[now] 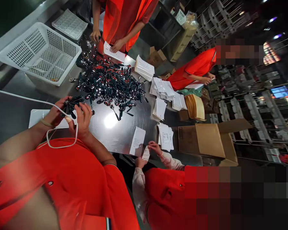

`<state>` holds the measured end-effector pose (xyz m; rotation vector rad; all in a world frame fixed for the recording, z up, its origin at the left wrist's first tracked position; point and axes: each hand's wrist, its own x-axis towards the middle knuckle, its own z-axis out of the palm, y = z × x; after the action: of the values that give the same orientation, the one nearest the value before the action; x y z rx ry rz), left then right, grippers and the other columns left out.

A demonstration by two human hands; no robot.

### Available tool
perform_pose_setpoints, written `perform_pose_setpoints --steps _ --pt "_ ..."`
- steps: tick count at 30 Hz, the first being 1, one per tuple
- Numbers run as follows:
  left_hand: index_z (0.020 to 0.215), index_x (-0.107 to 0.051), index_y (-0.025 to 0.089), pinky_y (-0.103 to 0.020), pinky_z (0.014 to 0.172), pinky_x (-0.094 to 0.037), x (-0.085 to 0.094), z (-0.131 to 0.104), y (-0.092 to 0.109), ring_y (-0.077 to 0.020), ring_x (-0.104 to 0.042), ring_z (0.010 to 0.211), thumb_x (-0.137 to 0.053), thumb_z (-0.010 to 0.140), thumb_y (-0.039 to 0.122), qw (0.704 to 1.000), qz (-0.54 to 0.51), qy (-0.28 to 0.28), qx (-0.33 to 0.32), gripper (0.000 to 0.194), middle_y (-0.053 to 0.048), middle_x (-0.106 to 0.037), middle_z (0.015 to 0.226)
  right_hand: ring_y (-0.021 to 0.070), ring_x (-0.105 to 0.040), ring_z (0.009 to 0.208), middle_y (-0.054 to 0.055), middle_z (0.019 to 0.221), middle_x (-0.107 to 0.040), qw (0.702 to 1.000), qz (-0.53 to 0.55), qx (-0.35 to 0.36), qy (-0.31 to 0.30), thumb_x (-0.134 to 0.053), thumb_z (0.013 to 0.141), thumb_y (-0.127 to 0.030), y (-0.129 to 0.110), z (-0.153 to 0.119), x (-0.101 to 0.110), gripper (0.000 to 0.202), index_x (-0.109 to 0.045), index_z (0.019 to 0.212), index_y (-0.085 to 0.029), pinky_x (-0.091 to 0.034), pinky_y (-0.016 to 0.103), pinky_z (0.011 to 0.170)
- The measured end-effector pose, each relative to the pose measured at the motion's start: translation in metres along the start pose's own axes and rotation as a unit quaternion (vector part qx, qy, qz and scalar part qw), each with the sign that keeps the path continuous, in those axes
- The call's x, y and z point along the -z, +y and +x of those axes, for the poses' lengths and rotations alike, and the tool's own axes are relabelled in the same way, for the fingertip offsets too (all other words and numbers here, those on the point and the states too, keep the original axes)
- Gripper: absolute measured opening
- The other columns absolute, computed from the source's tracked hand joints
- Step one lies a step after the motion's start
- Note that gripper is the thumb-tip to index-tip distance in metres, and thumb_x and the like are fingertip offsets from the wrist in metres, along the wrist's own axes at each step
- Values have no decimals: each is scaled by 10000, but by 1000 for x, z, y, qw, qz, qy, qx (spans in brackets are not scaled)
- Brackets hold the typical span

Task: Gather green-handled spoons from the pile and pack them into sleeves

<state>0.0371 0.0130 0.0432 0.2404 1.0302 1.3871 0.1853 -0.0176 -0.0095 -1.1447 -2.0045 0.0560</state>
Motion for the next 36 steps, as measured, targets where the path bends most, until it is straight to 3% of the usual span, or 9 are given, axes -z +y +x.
perform_pose_setpoints --steps 5,10,14,19,23,27,31,33,36 --pt "928 -741 165 -242 814 -662 3 20 -2 -180 -780 909 -727 1062 138 999 -21 5 39 137 -20 -748 857 412 -554 1552 258 1582 -551 993 36 -86 -69 -727 1055 -549 2 5 12 704 -610 1655 -199 -617 590 1173" --pt "927 -616 188 -342 945 -689 6 37 7 -142 -712 750 -735 1108 173 993 -116 8 12 217 5 -724 808 350 -687 1350 225 1456 -672 987 86 -134 -33 -527 1164 -496 16 17 31 594 -603 1684 -218 -643 509 1072" --pt "1008 -604 217 -445 991 -709 9 35 20 -153 -713 750 -714 1097 104 995 -101 -11 -24 181 28 -741 832 266 -744 1144 157 1231 -766 979 119 -160 -35 -418 1217 -509 31 22 40 533 -704 1559 -217 -633 396 984" --pt "1011 -589 206 -546 1026 -698 12 33 21 -172 -747 748 -825 1017 88 997 -57 -44 -35 264 18 -751 870 247 -741 1128 121 1176 -806 972 151 -153 -93 -558 1184 -486 39 24 43 400 -819 1307 -209 -618 386 1026" --pt "1020 -582 211 -526 1007 -708 13 35 16 -184 -779 757 -866 1005 122 997 -32 -56 -33 298 22 -756 870 260 -740 1164 122 1207 -791 973 98 -133 -160 -706 1119 -396 39 21 37 285 -817 1309 -216 -607 394 1068" --pt "1037 -597 203 -515 970 -713 15 40 8 -224 -818 830 -876 1041 230 998 -2 -57 -3 280 -14 -790 908 248 -745 1063 114 1147 -757 961 34 -165 -218 -639 1131 -290 39 9 20 229 -799 1270 -202 -611 349 976" --pt "1080 -642 182 -557 1024 -678 25 52 -3 -263 -826 946 -862 1068 305 999 -4 -5 46 252 -42 -778 895 238 -717 1029 118 1167 -727 960 19 -222 -169 -567 1111 -201 55 -8 0 222 -744 1245 -188 -601 336 937" --pt "1086 -663 171 -552 1037 -665 33 57 -8 -237 -799 892 -854 1073 295 998 -9 23 59 229 -32 -745 839 235 -709 1019 117 1166 -709 957 8 -262 -124 -540 1105 -185 74 -14 -6 227 -719 1243 -189 -599 339 932" --pt "1051 -670 154 -503 1003 -668 44 63 -12 -153 -677 705 -792 1115 279 997 -2 49 53 186 -17 -704 780 245 -718 989 130 1150 -699 916 -30 -384 -114 -516 1070 -128 108 -17 -5 250 -714 1216 -174 -605 366 930"
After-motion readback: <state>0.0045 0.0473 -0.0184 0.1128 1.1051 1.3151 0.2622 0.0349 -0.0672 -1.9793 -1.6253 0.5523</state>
